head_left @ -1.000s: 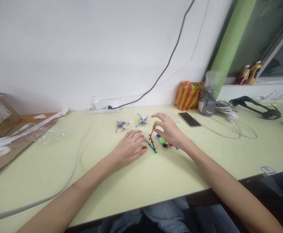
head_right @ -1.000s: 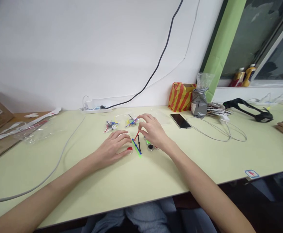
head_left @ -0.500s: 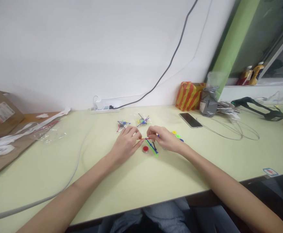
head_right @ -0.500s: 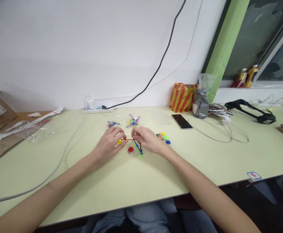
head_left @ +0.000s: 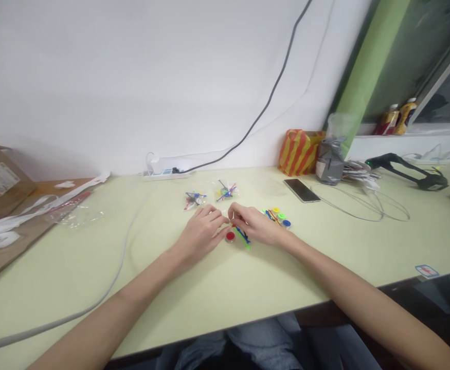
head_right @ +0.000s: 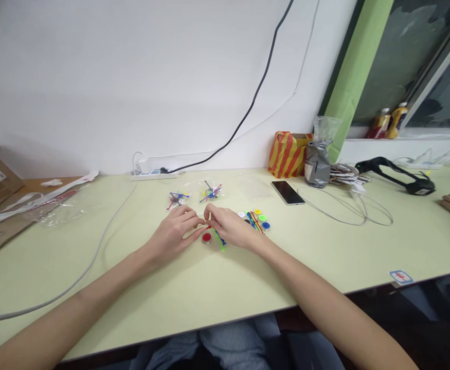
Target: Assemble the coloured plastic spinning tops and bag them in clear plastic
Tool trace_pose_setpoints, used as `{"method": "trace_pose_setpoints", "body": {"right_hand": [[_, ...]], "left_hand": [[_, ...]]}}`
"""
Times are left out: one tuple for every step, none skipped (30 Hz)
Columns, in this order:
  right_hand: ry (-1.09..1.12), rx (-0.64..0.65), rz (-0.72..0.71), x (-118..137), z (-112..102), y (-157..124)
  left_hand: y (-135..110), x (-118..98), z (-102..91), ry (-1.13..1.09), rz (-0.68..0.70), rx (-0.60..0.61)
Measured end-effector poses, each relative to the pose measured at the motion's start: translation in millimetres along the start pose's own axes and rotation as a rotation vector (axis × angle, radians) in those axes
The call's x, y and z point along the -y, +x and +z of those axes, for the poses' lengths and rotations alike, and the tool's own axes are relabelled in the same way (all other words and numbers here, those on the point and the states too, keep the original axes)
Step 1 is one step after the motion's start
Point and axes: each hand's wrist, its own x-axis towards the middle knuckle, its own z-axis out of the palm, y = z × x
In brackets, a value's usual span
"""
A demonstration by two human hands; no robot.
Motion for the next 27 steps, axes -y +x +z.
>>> {"method": "trace_pose_setpoints", "body": {"right_hand": [[0.028, 0.0, 0.006, -1, 1, 0], [0.054, 0.003, 0.013, -1, 2, 0], [0.074, 0.007, 0.019, -2, 3, 1], [0.087, 0.012, 0.025, -2, 3, 1], [0.094, 0.016, 0.031, -2, 3, 1], [0.097, 0.018, 0.037, -2, 4, 1], [0.098, 0.022, 0.043, -2, 4, 2], [0.1, 0.026, 0.049, -1, 3, 2], [0.107, 0.03, 0.054, -1, 3, 2], [0.123, 0.037, 0.059, -1, 3, 2], [0.148, 0.049, 0.064, -1, 3, 2], [0.178, 0.064, 0.067, -1, 4, 2], [0.208, 0.079, 0.068, -1, 4, 1], [0.231, 0.093, 0.067, -2, 5, 1], [0.243, 0.104, 0.065, -2, 5, 1], [0.241, 0.109, 0.062, -1, 5, 1], [0.229, 0.11, 0.059, -1, 5, 1], [0.209, 0.106, 0.061, -1, 4, 1], [0.186, 0.101, 0.067, -1, 3, 1], [0.163, 0.098, 0.076, -1, 2, 1], [0.145, 0.097, 0.086, -1, 0, 1], [0.132, 0.1, 0.095, -1, -1, 1], [0.124, 0.106, 0.1, -2, -3, 1], [0.118, 0.114, 0.101, -3, -4, 1], [0.112, 0.123, 0.101, -3, -5, 1], [0.102, 0.131, 0.103, -4, -6, 1], [0.086, 0.14, 0.107, -3, -7, 2]], "left_hand": [[0, 0, 0.4, -0.014, 0.001, 0.007], [-1, 1, 1.1, -0.02, 0.001, 0.012], [-1, 2, 1.8, -0.019, 0.0, 0.016], [-2, 2, 2.6, -0.013, 0.0, 0.023], [-2, 3, 3.2, -0.006, 0.003, 0.036], [-2, 3, 3.7, -0.001, 0.006, 0.051], [-2, 4, 4.0, 0.001, 0.008, 0.067], [-2, 3, 4.0, -0.001, 0.01, 0.086], [-2, 3, 3.9, -0.006, 0.012, 0.105], [-2, 2, 3.6, -0.012, 0.011, 0.121], [-2, 2, 3.2, -0.019, 0.008, 0.133], [-2, 1, 2.7, -0.026, 0.003, 0.142], [-2, 1, 2.0, -0.032, -0.001, 0.151], [-1, 0, 1.3, -0.039, -0.003, 0.161], [-1, 0, 0.3, -0.044, -0.002, 0.173], [-1, 0, -0.7, -0.045, 0.004, 0.187], [0, -1, -1.9, -0.041, 0.011, 0.205], [0, -1, -3.1, -0.032, 0.016, 0.223], [1, -2, -4.2, -0.02, 0.016, 0.237], [2, -2, -5.2, -0.008, 0.01, 0.248], [2, -3, -5.9, 0.003, 0.002, 0.257], [3, -4, -6.4, 0.009, -0.004, 0.265], [3, -5, -6.7, 0.011, -0.009, 0.271], [3, -5, -6.7, 0.009, -0.013, 0.278], [3, -6, -6.5, 0.007, -0.015, 0.285], [3, -6, -6.2, 0.007, -0.017, 0.296], [3, -6, -5.9, 0.009, -0.019, 0.307]]}}
